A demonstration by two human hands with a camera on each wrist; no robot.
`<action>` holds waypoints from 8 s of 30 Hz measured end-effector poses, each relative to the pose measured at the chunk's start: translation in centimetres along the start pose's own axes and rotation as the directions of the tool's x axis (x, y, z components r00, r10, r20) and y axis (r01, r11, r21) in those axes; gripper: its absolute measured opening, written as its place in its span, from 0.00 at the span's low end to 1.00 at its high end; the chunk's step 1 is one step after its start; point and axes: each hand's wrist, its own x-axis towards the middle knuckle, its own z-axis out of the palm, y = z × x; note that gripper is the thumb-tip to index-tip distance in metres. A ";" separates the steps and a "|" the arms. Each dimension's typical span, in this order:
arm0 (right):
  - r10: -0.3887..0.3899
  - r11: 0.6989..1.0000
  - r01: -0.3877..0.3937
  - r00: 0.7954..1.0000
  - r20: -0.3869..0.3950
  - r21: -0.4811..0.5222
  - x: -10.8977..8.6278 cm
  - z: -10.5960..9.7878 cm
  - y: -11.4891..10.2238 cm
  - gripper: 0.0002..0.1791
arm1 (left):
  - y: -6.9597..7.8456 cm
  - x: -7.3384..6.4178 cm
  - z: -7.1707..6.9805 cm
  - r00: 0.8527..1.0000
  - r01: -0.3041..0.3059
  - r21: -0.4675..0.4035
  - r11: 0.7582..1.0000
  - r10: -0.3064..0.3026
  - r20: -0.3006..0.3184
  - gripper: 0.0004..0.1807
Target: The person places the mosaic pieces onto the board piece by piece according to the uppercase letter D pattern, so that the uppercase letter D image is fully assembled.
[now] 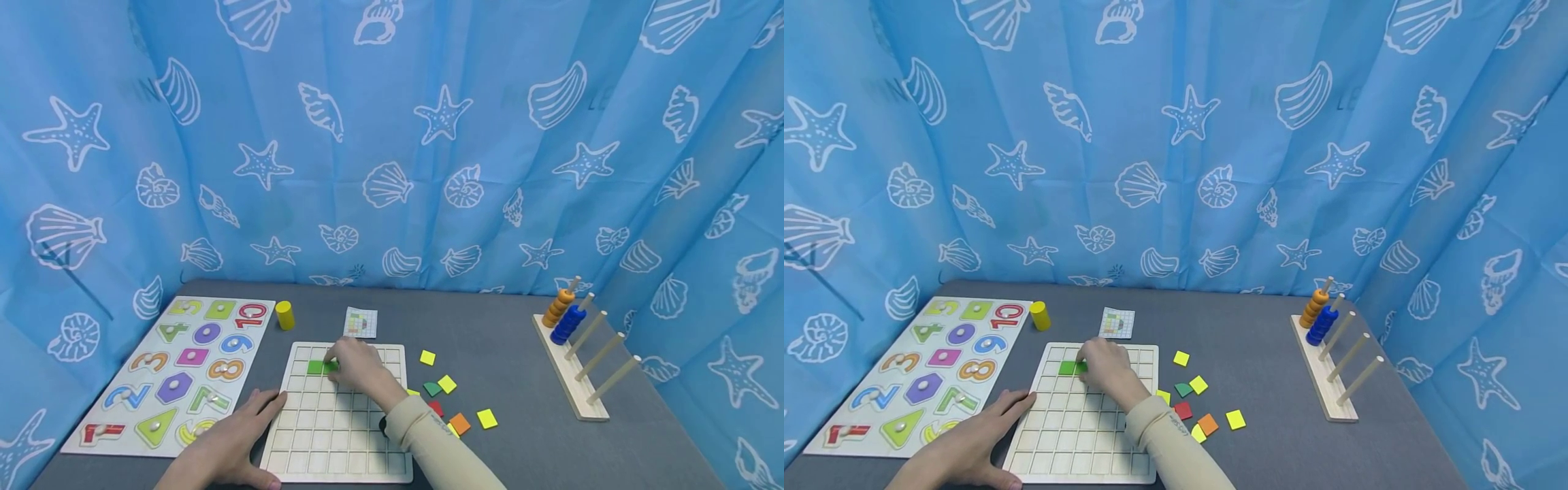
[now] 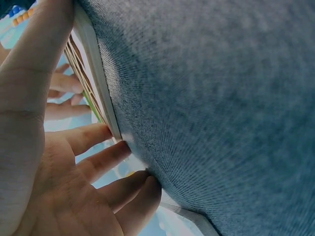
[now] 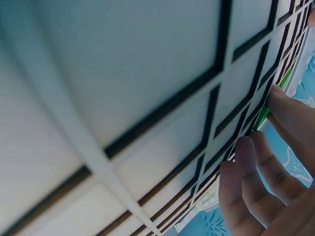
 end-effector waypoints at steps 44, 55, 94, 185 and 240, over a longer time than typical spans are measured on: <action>0.232 0.969 -0.224 0.969 -0.085 0.101 -4.9 -5.3 9.6 0.20 | -0.3 0.1 0.1 0.999 0.018 -0.014 1.000 -0.018 0.035 0.71; 0.311 0.949 -0.308 0.950 -0.041 0.060 -6.4 -5.1 12.5 0.21 | -0.4 0.0 0.1 1.000 -0.008 -0.011 1.000 0.008 0.023 0.70; 0.318 0.943 -0.315 0.948 -0.012 0.109 -7.1 -4.7 13.0 0.14 | -0.4 -0.1 0.0 1.000 -0.008 -0.016 1.000 0.008 0.012 0.71; 0.044 0.997 -0.043 0.999 -0.023 0.070 -1.4 -0.7 2.1 0.16 | -0.4 0.2 0.0 0.998 0.032 -0.043 0.999 -0.030 0.054 0.70; 0.075 0.996 -0.073 0.997 -0.021 0.051 -7.9 -4.3 8.6 0.13 | -0.5 0.0 0.0 0.999 0.015 -0.034 0.999 -0.014 0.033 0.71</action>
